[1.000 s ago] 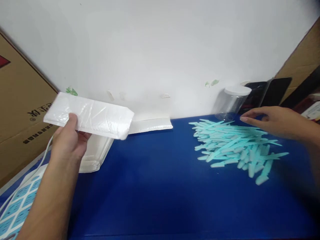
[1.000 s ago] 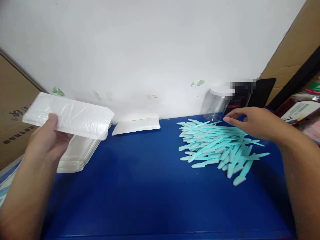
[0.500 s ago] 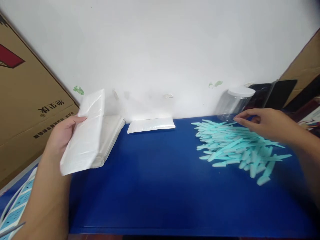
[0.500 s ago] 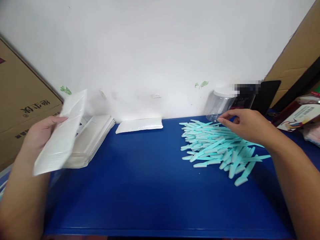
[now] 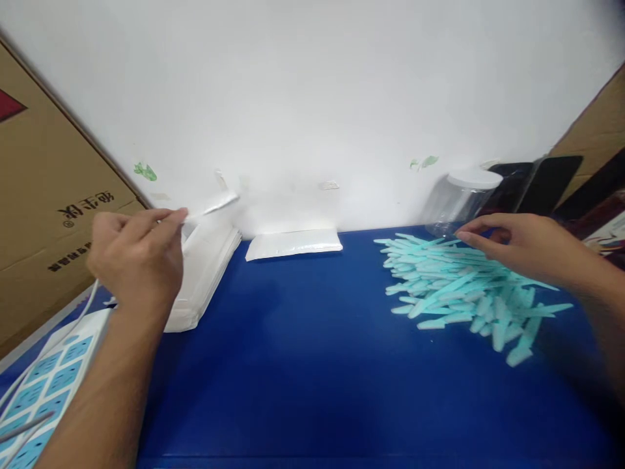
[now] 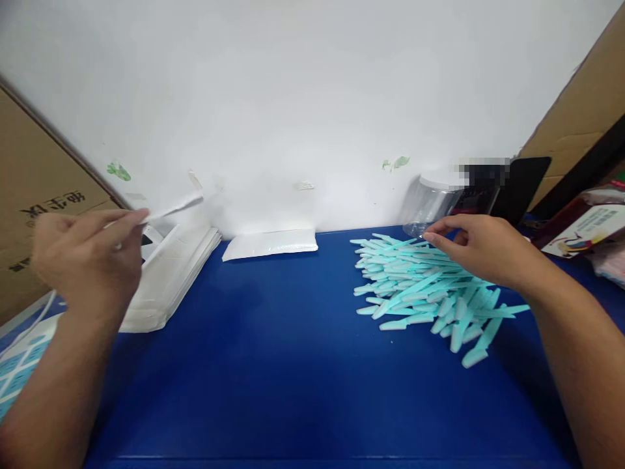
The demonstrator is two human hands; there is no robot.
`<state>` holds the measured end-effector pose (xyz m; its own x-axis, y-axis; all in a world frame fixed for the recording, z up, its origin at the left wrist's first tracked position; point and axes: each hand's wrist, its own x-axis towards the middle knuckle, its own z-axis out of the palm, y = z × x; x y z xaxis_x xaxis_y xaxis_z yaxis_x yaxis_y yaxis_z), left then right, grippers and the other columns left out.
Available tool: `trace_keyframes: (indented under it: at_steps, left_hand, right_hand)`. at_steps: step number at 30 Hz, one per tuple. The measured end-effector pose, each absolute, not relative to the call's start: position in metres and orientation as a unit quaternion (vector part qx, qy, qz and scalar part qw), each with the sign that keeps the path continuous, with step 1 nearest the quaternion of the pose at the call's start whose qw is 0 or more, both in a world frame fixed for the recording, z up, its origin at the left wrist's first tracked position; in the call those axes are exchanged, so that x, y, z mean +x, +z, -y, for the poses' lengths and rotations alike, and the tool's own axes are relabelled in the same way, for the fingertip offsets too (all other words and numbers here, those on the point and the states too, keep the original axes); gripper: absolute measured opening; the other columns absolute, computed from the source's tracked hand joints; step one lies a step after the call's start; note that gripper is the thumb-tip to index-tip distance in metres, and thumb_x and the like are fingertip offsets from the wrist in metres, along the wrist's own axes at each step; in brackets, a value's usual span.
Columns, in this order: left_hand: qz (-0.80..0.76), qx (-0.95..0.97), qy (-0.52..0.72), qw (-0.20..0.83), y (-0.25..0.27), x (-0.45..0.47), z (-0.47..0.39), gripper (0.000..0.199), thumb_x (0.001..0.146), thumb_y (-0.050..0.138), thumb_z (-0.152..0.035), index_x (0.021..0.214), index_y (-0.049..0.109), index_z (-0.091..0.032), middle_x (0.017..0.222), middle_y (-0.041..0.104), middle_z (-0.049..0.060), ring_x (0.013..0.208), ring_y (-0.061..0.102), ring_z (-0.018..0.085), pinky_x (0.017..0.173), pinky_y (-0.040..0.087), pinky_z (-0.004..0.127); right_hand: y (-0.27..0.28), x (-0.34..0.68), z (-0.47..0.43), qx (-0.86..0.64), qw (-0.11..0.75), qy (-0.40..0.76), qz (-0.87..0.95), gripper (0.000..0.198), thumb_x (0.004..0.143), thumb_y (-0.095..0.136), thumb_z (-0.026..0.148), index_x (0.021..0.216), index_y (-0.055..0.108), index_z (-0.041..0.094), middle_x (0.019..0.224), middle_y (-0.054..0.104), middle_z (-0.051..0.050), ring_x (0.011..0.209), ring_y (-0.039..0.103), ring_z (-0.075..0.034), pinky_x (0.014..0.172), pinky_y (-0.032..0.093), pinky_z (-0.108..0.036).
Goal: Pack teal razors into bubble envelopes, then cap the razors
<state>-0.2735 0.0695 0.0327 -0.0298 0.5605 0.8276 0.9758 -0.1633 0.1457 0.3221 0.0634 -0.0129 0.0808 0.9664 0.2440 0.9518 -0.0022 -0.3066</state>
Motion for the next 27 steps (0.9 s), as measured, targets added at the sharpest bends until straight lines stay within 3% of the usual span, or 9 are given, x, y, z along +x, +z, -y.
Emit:
trace_keyframes:
  at_steps: [3, 8, 15, 19, 21, 24, 27]
  left_hand:
    - [0.628, -0.643, -0.269, 0.346, 0.020, -0.261, -0.081, 0.040, 0.110, 0.046, -0.027, 0.121, 0.084, -0.029, 0.124, 0.079, 0.009, 0.121, 0.057, 0.037, 0.102, 0.042, 0.059]
    - [0.712, -0.622, -0.059, 0.319, 0.008, -0.252, -0.078, 0.050, 0.107, 0.036, -0.022, 0.132, 0.078, -0.011, 0.121, 0.068, 0.025, 0.116, 0.059, 0.043, 0.087, 0.051, 0.051]
    - [0.749, -0.595, -0.023, 0.290, -0.004, -0.242, -0.092, 0.059, 0.104, 0.023, -0.018, 0.129, 0.071, 0.005, 0.124, 0.062, 0.034, 0.118, 0.060, 0.047, 0.087, 0.055, 0.053]
    - [0.751, -0.607, -0.028, 0.257, -0.019, -0.249, -0.104, 0.065, 0.104, 0.032, -0.036, 0.134, 0.067, 0.010, 0.131, 0.062, 0.038, 0.127, 0.056, 0.051, 0.097, 0.051, 0.059]
    - [0.743, -0.620, -0.053, 0.246, -0.025, -0.254, -0.106, 0.074, 0.105, 0.033, -0.048, 0.146, 0.060, 0.008, 0.145, 0.056, 0.039, 0.143, 0.046, 0.054, 0.109, 0.044, 0.064]
    - [0.728, -0.644, -0.080, 0.220, -0.028, -0.260, -0.107, 0.073, 0.109, 0.024, -0.050, 0.165, 0.047, -0.009, 0.168, 0.040, 0.030, 0.161, 0.026, 0.050, 0.122, 0.030, 0.067]
    - [0.746, -0.642, -0.061, 0.168, -0.027, -0.259, -0.108, 0.069, 0.111, 0.019, -0.048, 0.167, 0.046, -0.019, 0.168, 0.042, 0.029, 0.153, 0.039, 0.053, 0.113, 0.039, 0.070]
  right_hand:
    - [-0.013, 0.321, -0.063, -0.701, 0.202, 0.011, 0.684, 0.077, 0.083, 0.051, 0.092, 0.104, 0.084, 0.026, 0.078, 0.076, -0.008, 0.068, 0.067, -0.026, 0.061, 0.046, -0.037]
    - [-0.013, 0.320, -0.061, -0.692, 0.208, 0.001, 0.692, 0.076, 0.084, 0.050, 0.091, 0.104, 0.084, 0.026, 0.078, 0.076, -0.007, 0.068, 0.066, -0.026, 0.063, 0.047, -0.038]
    - [-0.014, 0.316, -0.058, -0.677, 0.219, 0.007, 0.703, 0.071, 0.087, 0.054, 0.086, 0.106, 0.083, 0.025, 0.078, 0.076, -0.007, 0.068, 0.065, -0.025, 0.063, 0.046, -0.036]
    - [-0.011, 0.310, -0.056, -0.667, 0.216, 0.007, 0.713, 0.065, 0.089, 0.055, 0.080, 0.105, 0.084, 0.024, 0.078, 0.076, -0.007, 0.068, 0.065, -0.025, 0.064, 0.046, -0.037]
    - [-0.009, 0.306, -0.056, -0.661, 0.221, 0.008, 0.717, 0.064, 0.089, 0.055, 0.079, 0.104, 0.084, 0.023, 0.080, 0.077, -0.008, 0.069, 0.066, -0.026, 0.064, 0.046, -0.037]
    - [-0.008, 0.301, -0.056, -0.651, 0.227, 0.015, 0.724, 0.068, 0.089, 0.054, 0.082, 0.102, 0.085, 0.023, 0.082, 0.078, -0.009, 0.070, 0.067, -0.027, 0.065, 0.047, -0.038]
    - [-0.009, 0.300, -0.056, -0.650, 0.226, 0.018, 0.726, 0.065, 0.089, 0.055, 0.079, 0.102, 0.084, 0.023, 0.083, 0.078, -0.009, 0.071, 0.068, -0.027, 0.066, 0.048, -0.038]
